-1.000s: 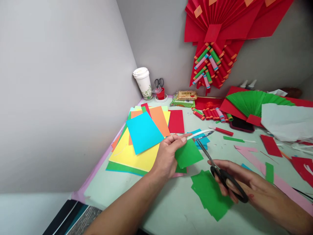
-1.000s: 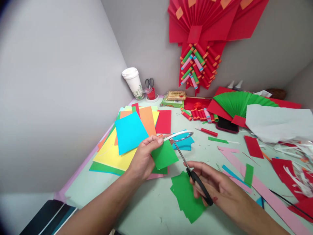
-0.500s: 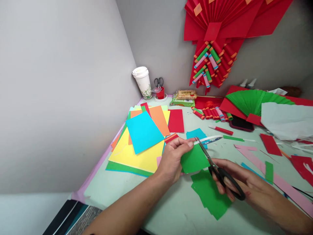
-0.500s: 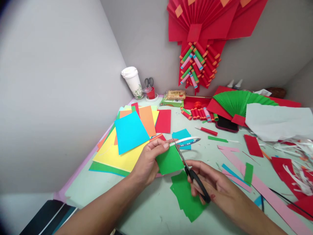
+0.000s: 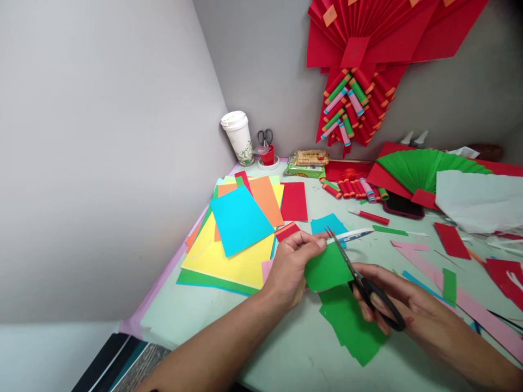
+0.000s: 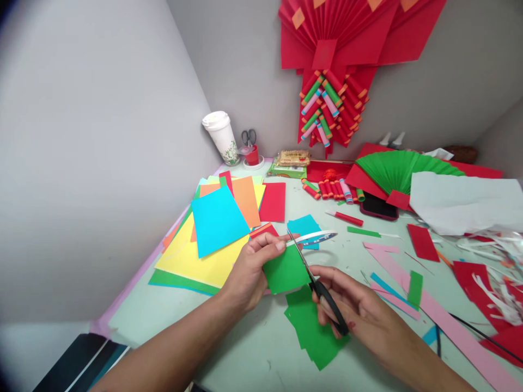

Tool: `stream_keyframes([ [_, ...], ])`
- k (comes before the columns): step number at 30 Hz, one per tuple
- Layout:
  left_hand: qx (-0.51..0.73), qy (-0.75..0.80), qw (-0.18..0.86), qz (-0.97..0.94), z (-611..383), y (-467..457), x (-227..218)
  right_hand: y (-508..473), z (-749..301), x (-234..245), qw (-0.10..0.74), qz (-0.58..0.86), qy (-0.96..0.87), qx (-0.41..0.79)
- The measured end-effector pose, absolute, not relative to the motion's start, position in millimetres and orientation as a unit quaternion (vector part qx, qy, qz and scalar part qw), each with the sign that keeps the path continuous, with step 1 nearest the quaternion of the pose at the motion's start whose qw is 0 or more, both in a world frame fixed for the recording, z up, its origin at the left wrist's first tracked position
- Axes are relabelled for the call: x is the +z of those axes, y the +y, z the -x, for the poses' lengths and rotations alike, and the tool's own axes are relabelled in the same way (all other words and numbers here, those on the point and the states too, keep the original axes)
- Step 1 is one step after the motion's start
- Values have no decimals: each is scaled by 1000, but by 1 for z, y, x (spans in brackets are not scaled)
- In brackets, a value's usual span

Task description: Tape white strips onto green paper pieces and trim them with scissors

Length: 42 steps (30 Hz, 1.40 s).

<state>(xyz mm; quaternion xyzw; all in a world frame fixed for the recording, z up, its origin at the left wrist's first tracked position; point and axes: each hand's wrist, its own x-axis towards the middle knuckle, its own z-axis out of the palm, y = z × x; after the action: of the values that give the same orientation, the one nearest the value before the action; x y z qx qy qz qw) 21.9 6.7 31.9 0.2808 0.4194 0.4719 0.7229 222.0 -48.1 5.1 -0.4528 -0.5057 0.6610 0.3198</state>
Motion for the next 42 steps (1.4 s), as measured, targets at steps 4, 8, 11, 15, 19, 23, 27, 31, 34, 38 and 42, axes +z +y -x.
stream_keyframes([
  [4, 471, 415, 725, -284, -22, 7, 31, -48, -218, 9, 328, 451, -500, 663],
  [8, 470, 420, 724, -282, -22, 6, 31, -47, -218, 9, 319, 471, -505, 649],
  [11, 473, 421, 722, -280, -22, 6, 32, -47, -219, 6, 315, 473, -504, 650],
  [15, 474, 419, 724, -274, -23, 6, 33, -49, -220, -2, 318, 466, -483, 670],
  [19, 475, 433, 717, -270, -23, 6, 32, -51, -221, -7, 314, 448, -467, 695],
  [23, 473, 427, 716, -284, -22, 7, 32, -51, -228, -6, 320, 436, -481, 690],
  [27, 478, 415, 713, -303, -20, 7, 32, -49, -235, 0, 324, 478, -506, 641],
  [31, 483, 398, 711, -320, -18, 7, 32, -49, -237, -1, 328, 553, -533, 550],
  [34, 489, 404, 695, -339, -18, 8, 32, -48, -238, -6, 336, 560, -565, 504],
  [38, 495, 410, 683, -345, -17, 9, 33, -47, -240, -13, 354, 578, -579, 452],
  [42, 485, 420, 686, -343, -16, 10, 33, -49, -236, -11, 396, 593, -591, 378],
])
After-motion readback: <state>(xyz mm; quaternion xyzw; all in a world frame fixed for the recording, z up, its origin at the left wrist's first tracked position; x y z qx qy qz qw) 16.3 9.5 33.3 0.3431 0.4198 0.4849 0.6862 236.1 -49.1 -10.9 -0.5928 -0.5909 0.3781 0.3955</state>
